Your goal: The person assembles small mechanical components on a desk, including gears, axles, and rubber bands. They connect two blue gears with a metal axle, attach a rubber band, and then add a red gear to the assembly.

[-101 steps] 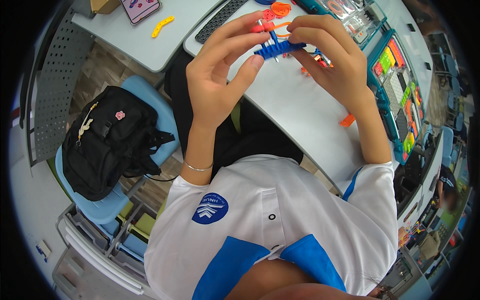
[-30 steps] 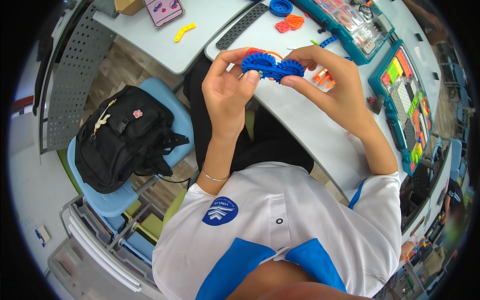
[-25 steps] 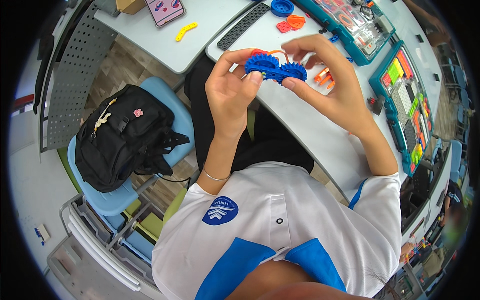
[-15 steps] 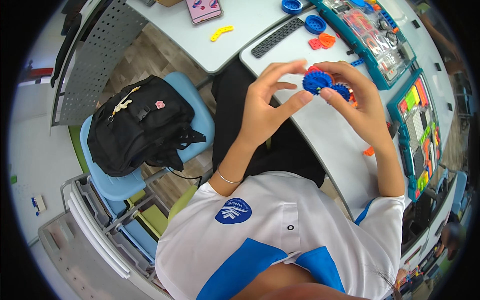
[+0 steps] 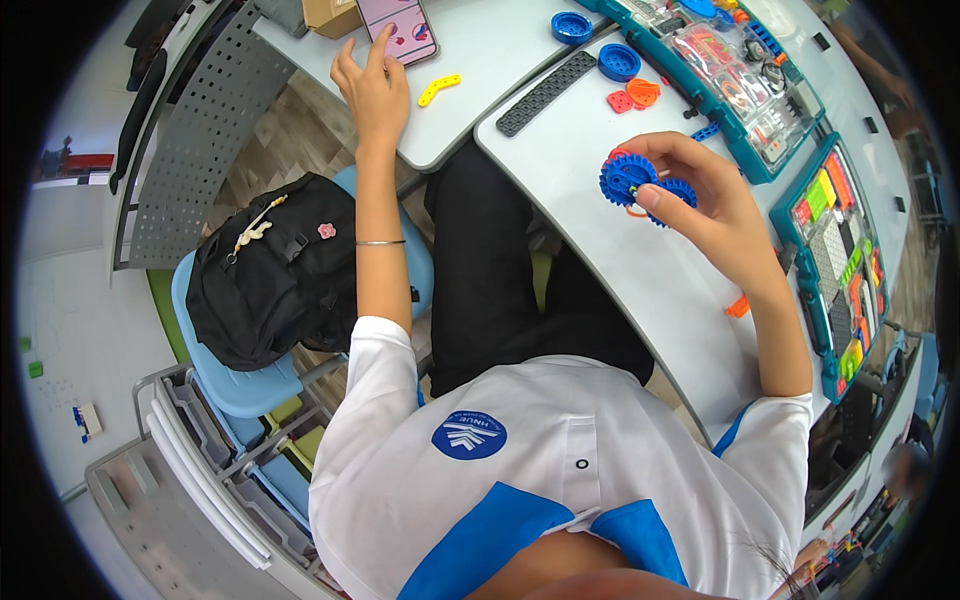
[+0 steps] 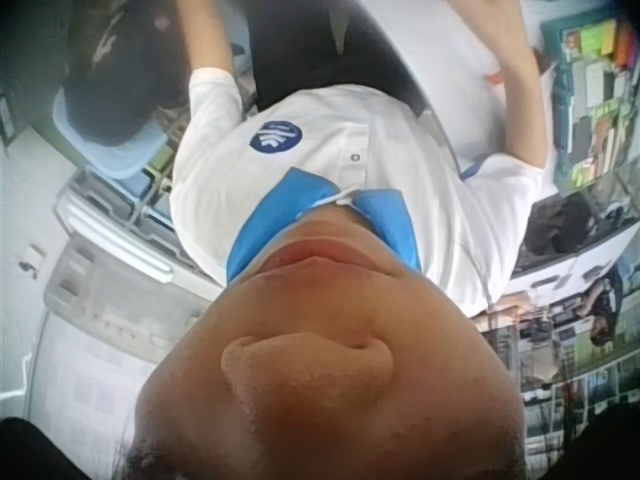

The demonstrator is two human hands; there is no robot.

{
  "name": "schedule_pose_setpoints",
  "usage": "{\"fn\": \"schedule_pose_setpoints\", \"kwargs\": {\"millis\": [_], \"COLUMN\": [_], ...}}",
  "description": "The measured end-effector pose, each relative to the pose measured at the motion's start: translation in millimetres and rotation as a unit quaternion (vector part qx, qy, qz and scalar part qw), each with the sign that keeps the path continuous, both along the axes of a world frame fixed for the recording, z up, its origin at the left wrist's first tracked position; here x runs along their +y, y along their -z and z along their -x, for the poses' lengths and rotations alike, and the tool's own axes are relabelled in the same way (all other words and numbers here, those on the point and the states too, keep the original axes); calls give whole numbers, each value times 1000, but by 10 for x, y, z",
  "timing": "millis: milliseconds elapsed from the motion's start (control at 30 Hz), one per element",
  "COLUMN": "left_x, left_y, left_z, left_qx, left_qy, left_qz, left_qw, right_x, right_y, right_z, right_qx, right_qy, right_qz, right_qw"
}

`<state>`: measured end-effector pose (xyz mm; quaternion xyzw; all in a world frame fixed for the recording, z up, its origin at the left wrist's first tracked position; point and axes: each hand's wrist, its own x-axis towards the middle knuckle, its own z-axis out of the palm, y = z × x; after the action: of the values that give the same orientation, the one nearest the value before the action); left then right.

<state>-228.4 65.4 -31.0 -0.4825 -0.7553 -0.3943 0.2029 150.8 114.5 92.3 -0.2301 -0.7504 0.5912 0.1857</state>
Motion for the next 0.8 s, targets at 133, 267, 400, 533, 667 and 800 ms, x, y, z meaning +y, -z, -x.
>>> {"fn": "schedule_pose_setpoints", "kwargs": {"millis": [133,267,400,533,667,800], "left_x": [-17,-57,-57,-85,-104,-76], "left_y": [-23,49,42,23,49,59], "left_z": [6,42,-1,18,70,38], "left_qx": [-34,-35,-47,-65,-88,-87], "left_qy": [30,23,16,30,31,18], "left_qz": [-5,16,5,-20,-23,-24], "left_qw": [999,999,999,997,995,996], "right_x": [93,87,101,93,107,129], "right_y": [-31,107,65,40,59,70], "right_z": [-23,-32,-22,9,18,0], "right_qx": [-59,2,1,-12,-26,-62], "right_qy": [-14,48,20,-1,-23,-35], "right_qz": [201,315,306,254,248,219], "right_qw": [978,948,952,967,968,973]}}
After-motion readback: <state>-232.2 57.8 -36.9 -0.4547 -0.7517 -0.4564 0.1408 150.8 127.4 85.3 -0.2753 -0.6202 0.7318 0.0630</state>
